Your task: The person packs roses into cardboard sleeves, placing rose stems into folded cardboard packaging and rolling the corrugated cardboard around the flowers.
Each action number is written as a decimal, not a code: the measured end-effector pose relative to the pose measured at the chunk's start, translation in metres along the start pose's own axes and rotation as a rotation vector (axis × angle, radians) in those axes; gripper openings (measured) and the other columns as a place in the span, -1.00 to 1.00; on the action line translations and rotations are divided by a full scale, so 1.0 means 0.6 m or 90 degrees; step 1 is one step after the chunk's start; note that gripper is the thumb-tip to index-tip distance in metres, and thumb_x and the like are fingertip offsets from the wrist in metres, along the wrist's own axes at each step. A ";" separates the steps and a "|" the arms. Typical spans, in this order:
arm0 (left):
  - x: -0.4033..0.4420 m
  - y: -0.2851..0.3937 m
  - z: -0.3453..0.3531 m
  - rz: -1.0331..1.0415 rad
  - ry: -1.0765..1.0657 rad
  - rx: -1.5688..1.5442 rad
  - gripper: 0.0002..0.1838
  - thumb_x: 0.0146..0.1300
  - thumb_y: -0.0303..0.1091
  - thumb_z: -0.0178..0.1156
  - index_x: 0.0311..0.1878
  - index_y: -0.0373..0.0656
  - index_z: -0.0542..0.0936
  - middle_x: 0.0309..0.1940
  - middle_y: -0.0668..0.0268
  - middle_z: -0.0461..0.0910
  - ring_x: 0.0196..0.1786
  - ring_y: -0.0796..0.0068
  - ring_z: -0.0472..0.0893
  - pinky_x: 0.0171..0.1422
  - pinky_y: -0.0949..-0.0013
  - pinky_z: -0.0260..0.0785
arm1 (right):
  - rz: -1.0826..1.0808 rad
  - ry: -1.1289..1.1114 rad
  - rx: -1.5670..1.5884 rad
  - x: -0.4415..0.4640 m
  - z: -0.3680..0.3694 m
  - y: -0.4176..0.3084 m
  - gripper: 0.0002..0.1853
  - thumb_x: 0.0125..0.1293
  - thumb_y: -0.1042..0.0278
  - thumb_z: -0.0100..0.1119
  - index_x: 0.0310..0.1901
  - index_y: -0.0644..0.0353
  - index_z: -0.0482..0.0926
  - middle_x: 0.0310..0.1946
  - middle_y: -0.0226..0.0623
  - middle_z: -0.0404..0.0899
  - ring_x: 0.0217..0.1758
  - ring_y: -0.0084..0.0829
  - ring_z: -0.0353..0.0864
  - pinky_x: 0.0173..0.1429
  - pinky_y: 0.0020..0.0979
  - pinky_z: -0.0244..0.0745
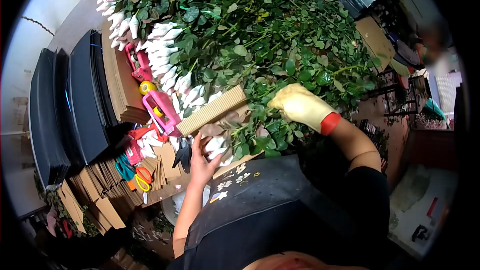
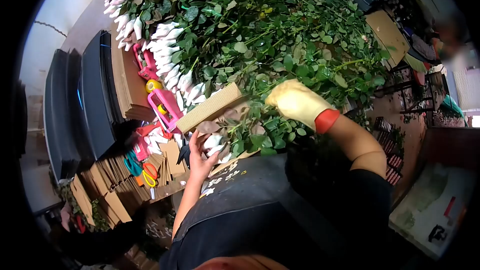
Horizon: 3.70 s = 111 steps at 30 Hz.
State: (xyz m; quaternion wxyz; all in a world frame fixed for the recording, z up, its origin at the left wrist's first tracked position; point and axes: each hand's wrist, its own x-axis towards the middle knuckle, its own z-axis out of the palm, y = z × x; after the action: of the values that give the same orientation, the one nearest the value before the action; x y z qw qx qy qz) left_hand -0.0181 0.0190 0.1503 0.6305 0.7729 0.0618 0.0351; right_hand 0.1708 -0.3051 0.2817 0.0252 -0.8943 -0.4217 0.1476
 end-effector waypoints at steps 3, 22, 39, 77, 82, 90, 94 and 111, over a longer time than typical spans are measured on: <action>0.005 0.022 -0.010 -0.024 -0.070 0.123 -0.26 0.22 -0.52 0.51 0.49 -0.14 0.48 0.32 0.11 0.57 0.20 0.30 0.70 0.21 0.33 0.61 | 0.050 -0.120 -0.027 0.020 0.045 0.010 -0.87 0.24 0.42 0.24 -0.22 0.05 0.74 -0.30 -0.21 0.76 -0.19 -0.10 0.80 -0.12 -0.09 0.65; 0.020 0.042 0.019 0.111 0.069 0.285 -0.74 0.19 -0.44 0.54 -0.04 -0.23 0.80 -0.09 0.13 0.70 -0.01 0.14 0.68 0.09 0.22 0.53 | 0.220 0.169 -0.291 0.447 -0.047 0.175 -0.64 0.50 0.18 0.12 0.20 0.07 0.71 0.42 -0.18 0.57 0.43 -0.27 0.54 0.65 -0.12 0.26; 0.013 -0.028 0.016 -0.003 0.039 0.147 -0.55 0.27 -0.40 0.53 0.17 -0.19 0.60 -0.18 0.27 0.69 -0.08 0.41 0.68 0.04 0.32 0.55 | -0.154 0.413 -0.145 0.105 -0.158 0.028 -0.73 0.25 0.59 0.33 -0.09 -0.01 0.78 -0.61 -0.37 0.48 -0.41 -0.20 0.59 -0.38 -0.12 0.54; 0.036 0.037 0.009 -0.019 0.009 0.141 -0.31 0.12 -0.46 0.62 0.35 -0.17 0.59 0.25 0.11 0.51 0.14 0.31 0.61 0.08 0.35 0.61 | -0.031 -0.399 -0.265 0.337 0.124 0.113 -0.69 0.38 0.19 0.33 0.02 0.19 0.77 -0.01 -0.14 0.80 0.15 -0.11 0.77 0.25 -0.04 0.62; 0.039 0.035 0.004 -0.021 0.006 0.135 -0.36 0.11 -0.47 0.63 0.28 -0.17 0.60 0.24 0.21 0.57 0.09 0.42 0.62 0.10 0.39 0.57 | 0.091 -0.291 0.140 0.270 0.031 0.148 -0.48 0.42 0.08 0.30 0.35 0.07 0.60 0.01 -0.11 0.79 0.04 0.00 0.78 0.15 -0.04 0.66; 0.034 0.030 0.005 -0.046 0.001 0.139 -0.36 0.12 -0.45 0.63 0.28 -0.18 0.59 0.25 0.17 0.57 0.20 0.33 0.61 0.19 0.32 0.56 | 0.265 0.167 -0.149 0.458 -0.102 0.203 -0.52 0.48 0.14 0.18 0.36 0.08 0.51 0.30 -0.22 0.63 0.37 -0.22 0.62 0.41 0.04 0.48; 0.034 0.038 0.006 -0.063 0.003 0.131 -0.34 0.12 -0.44 0.63 0.29 -0.20 0.58 0.25 0.11 0.56 0.24 0.28 0.61 0.23 0.28 0.56 | 0.286 0.123 -0.417 0.594 -0.041 0.278 -0.46 0.53 0.24 0.14 0.51 -0.04 0.40 0.43 -0.23 0.56 0.52 -0.25 0.51 0.68 -0.02 0.18; 0.035 0.029 0.004 -0.035 0.002 0.143 -0.33 0.13 -0.45 0.62 0.33 -0.14 0.57 0.25 0.20 0.55 0.12 0.39 0.62 0.09 0.39 0.59 | 0.218 -0.052 -0.051 0.315 -0.024 0.115 -0.72 0.38 0.28 0.23 0.09 -0.01 0.70 0.03 -0.27 0.74 0.10 -0.43 0.74 0.09 -0.34 0.63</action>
State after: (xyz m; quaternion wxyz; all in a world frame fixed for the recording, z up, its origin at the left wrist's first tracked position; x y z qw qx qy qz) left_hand 0.0042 0.0161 0.1662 0.5406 0.8367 0.0873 0.0116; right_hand 0.3398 -0.2043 0.2378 -0.0531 -0.9465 -0.2696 0.1693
